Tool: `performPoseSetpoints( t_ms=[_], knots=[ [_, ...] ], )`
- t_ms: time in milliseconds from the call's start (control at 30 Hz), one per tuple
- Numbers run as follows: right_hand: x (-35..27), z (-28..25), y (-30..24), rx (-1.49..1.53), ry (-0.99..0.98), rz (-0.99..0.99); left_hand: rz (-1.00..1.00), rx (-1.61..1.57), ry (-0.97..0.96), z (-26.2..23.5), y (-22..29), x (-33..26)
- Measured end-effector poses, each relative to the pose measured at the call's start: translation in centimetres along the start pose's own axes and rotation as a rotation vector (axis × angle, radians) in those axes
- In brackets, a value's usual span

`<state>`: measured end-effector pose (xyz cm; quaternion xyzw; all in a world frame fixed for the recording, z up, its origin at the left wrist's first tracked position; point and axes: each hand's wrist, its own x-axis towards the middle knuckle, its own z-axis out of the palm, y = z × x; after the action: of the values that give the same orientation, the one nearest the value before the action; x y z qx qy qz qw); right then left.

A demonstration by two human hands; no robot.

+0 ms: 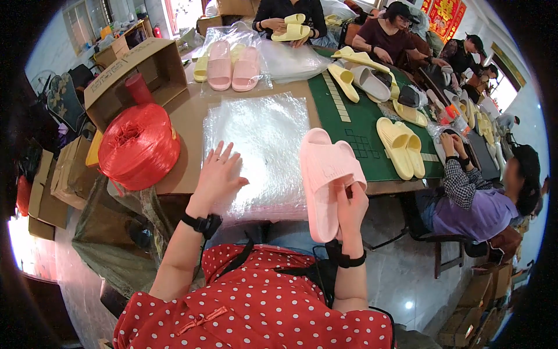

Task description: The recorder is packing yellow and pink slippers into bubble wrap and plastic bags at a manufacturing facility.

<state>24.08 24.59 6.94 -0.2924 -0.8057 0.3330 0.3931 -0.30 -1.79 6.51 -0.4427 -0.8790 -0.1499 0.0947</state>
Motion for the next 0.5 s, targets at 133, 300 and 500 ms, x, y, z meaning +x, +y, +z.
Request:
performPoseSetpoints(
  t_ms=[133, 300, 500],
  knots=[
    [-0.5, -0.7, 0.0, 0.063, 0.041, 0.029, 0.263, -0.186, -0.06, 0.1, 1.7, -1.6],
    [-0.5, -0.6, 0.0, 0.127, 0.073, 0.037, 0.221, -0.206, -0.128, 1.7, 2.4, -2.8],
    [-0.8, -0.6, 0.3, 0.096, 0.062, 0.055, 0.169, -0.156, -0.09, 3.0, 2.1, -2.0]
  ],
)
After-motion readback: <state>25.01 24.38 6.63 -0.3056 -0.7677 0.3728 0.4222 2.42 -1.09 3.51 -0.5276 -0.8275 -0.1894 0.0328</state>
